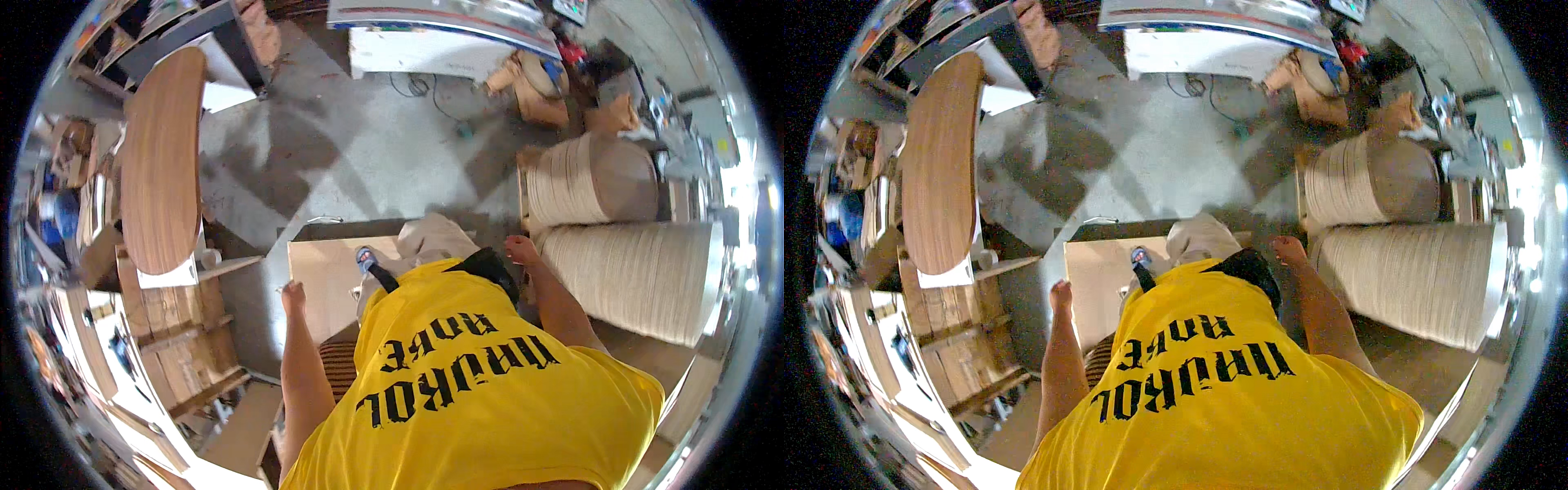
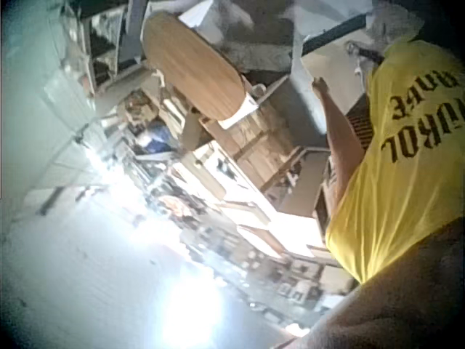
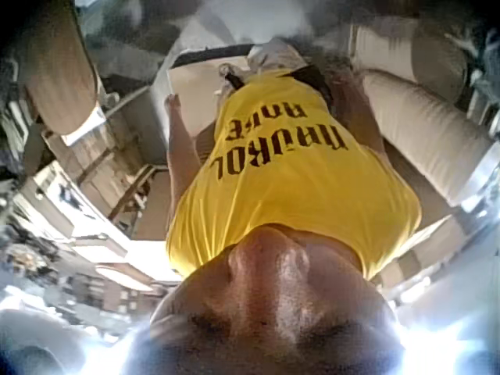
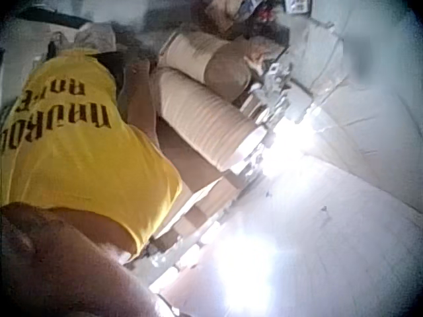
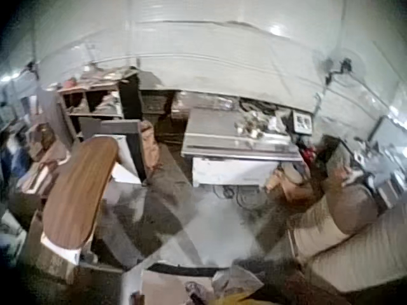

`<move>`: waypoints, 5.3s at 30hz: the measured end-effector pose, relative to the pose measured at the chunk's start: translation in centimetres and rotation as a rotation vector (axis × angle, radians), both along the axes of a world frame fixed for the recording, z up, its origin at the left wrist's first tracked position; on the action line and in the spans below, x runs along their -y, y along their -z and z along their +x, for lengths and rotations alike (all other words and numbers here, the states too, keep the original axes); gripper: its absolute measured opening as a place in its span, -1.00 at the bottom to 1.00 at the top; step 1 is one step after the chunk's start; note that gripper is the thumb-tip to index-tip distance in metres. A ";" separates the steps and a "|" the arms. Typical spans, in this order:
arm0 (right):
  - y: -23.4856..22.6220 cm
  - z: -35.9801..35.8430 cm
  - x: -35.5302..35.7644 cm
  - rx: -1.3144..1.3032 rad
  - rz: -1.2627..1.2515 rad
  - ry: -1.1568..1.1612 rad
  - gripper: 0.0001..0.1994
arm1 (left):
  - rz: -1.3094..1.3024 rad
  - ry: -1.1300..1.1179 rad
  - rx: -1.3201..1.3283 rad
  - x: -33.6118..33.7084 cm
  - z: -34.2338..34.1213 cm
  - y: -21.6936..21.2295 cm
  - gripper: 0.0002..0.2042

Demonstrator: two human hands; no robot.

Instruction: The person applies a wooden edge banding strip to the perimeter of an oval tabletop, using a heat gun to activate the adhesive and shears to trim the strip.

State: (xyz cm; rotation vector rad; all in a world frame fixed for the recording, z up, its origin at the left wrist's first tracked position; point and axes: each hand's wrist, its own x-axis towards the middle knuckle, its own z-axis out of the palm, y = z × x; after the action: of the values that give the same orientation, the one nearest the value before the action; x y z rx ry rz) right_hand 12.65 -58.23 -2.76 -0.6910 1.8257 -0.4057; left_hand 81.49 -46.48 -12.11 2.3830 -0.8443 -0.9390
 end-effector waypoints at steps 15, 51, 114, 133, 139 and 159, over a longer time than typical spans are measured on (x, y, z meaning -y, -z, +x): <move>6.4 2.9 -10.8 0.130 0.387 0.420 -0.77 | 0.038 0.275 -0.318 22.7 -9.3 9.3 -0.60; -9.7 -14.2 64.7 0.311 -0.236 -0.804 -0.61 | 0.355 1.254 -0.672 81.2 -54.7 -19.5 -0.67; -7.3 -23.7 99.5 -0.785 -1.476 -0.949 -0.44 | 0.034 0.414 -0.452 73.6 -56.6 -15.2 -0.75; -7.9 -4.8 82.4 0.525 -0.264 -1.720 -0.65 | 0.128 0.218 -0.859 75.6 -51.4 -15.5 -0.71; -4.4 -2.4 79.6 0.469 -0.205 -1.587 -0.57 | 0.152 0.421 -0.825 75.9 -47.0 -11.3 -0.73; -7.5 -0.5 73.2 0.238 -0.001 -1.314 -0.50 | 0.399 0.864 -0.977 79.4 -43.9 -6.6 -0.73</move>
State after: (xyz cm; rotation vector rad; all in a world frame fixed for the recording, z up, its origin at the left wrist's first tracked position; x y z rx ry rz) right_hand 12.12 -131.46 4.70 -1.5633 0.8439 0.3780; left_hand 37.62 -125.92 -5.52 1.3522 -1.3039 -2.4815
